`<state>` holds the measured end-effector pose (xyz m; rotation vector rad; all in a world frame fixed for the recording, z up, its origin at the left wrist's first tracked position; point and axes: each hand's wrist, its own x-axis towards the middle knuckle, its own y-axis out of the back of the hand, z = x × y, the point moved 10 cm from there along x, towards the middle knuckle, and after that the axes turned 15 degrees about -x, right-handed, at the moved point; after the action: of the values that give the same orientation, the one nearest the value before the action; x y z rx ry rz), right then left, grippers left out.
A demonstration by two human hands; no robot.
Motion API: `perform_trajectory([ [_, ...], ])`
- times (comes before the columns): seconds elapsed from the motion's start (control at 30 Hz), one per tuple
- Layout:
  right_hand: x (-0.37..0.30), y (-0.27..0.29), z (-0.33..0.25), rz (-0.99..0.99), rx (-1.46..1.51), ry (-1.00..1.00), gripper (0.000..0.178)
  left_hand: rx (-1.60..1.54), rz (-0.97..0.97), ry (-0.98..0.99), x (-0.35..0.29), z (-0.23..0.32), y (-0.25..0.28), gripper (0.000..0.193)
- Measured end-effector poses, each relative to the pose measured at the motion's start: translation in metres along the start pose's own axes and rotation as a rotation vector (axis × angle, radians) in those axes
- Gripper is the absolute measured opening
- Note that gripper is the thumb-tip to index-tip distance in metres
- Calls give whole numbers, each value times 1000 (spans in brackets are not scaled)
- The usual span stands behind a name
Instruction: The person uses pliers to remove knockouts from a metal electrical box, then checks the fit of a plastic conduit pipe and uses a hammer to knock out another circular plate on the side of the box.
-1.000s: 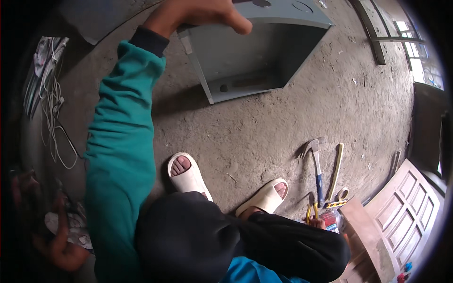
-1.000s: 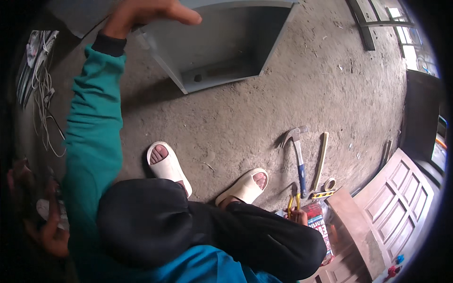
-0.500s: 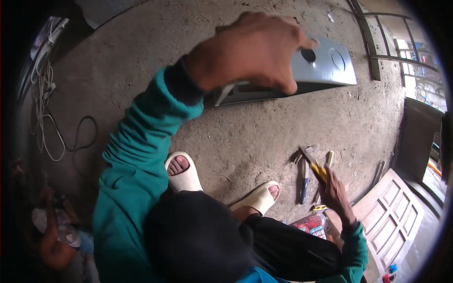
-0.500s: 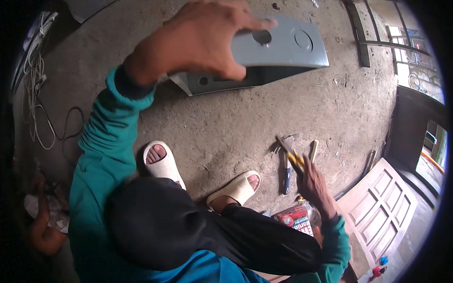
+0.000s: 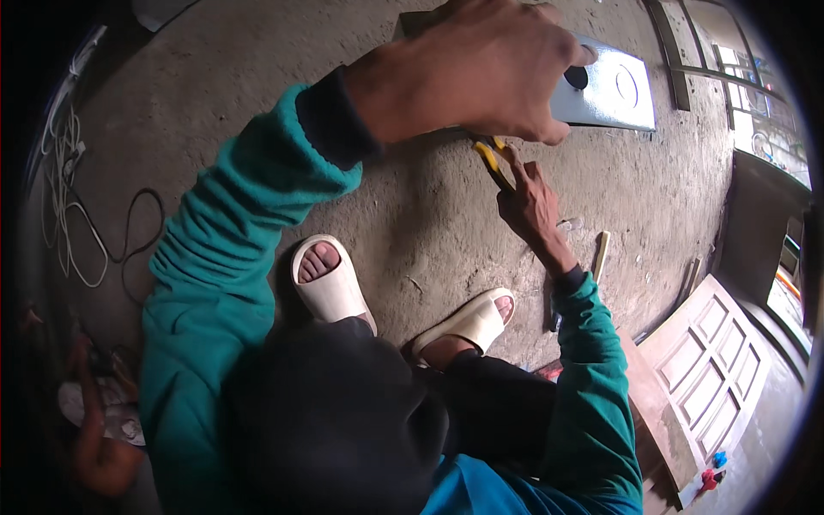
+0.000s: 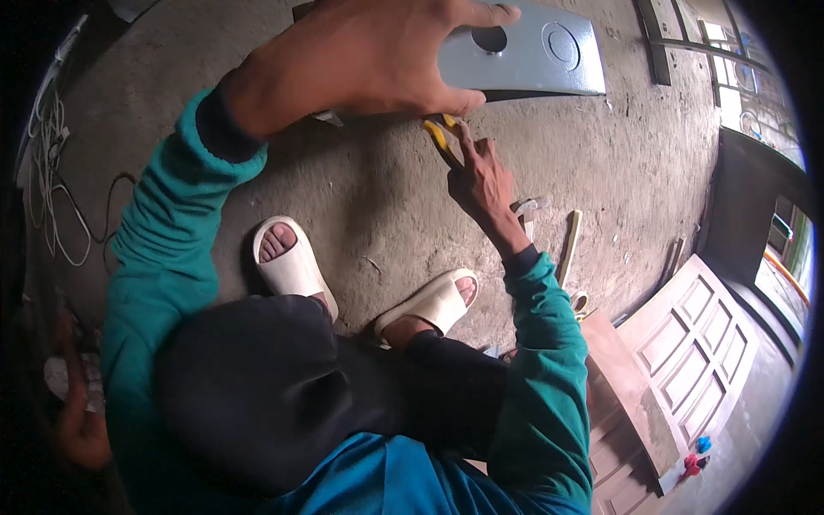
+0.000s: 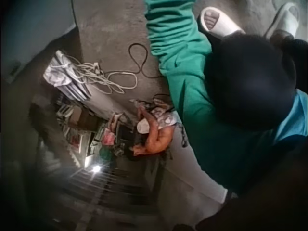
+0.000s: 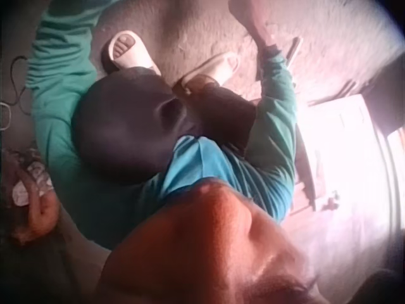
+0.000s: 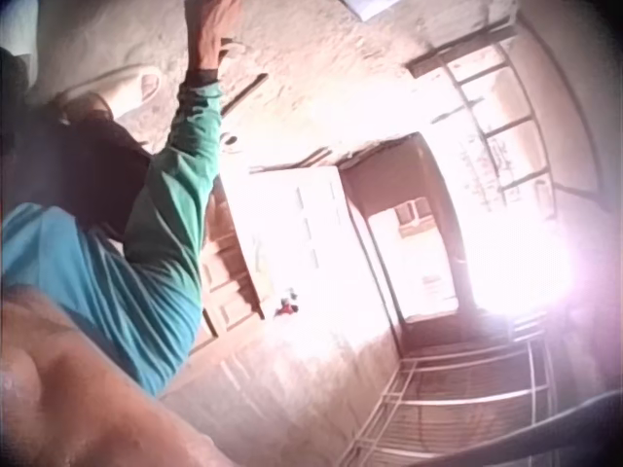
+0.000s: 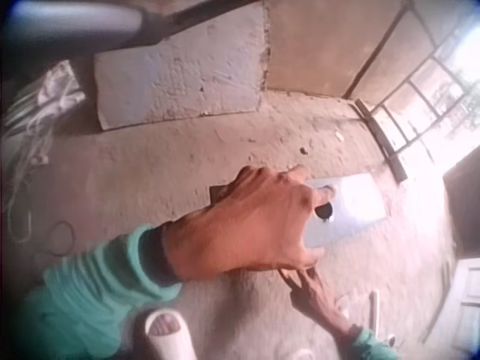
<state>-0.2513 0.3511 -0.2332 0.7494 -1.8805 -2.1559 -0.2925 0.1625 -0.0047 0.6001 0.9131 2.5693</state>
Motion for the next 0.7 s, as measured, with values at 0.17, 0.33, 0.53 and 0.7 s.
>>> perform_trajectory([
  [0.17,2,-7,-1,16,-6,-13,72,-1,-36,46,-3,-7,-4,59],
  [0.33,6,-1,0,70,-35,25,72,-73,-223,165,6,-19,-20,58],
  [0.53,7,14,0,8,-70,-15,71,10,-143,129,8,-23,-20,57],
  [0.7,23,25,-4,-20,-163,22,60,58,44,38,5,-19,-9,56],
])
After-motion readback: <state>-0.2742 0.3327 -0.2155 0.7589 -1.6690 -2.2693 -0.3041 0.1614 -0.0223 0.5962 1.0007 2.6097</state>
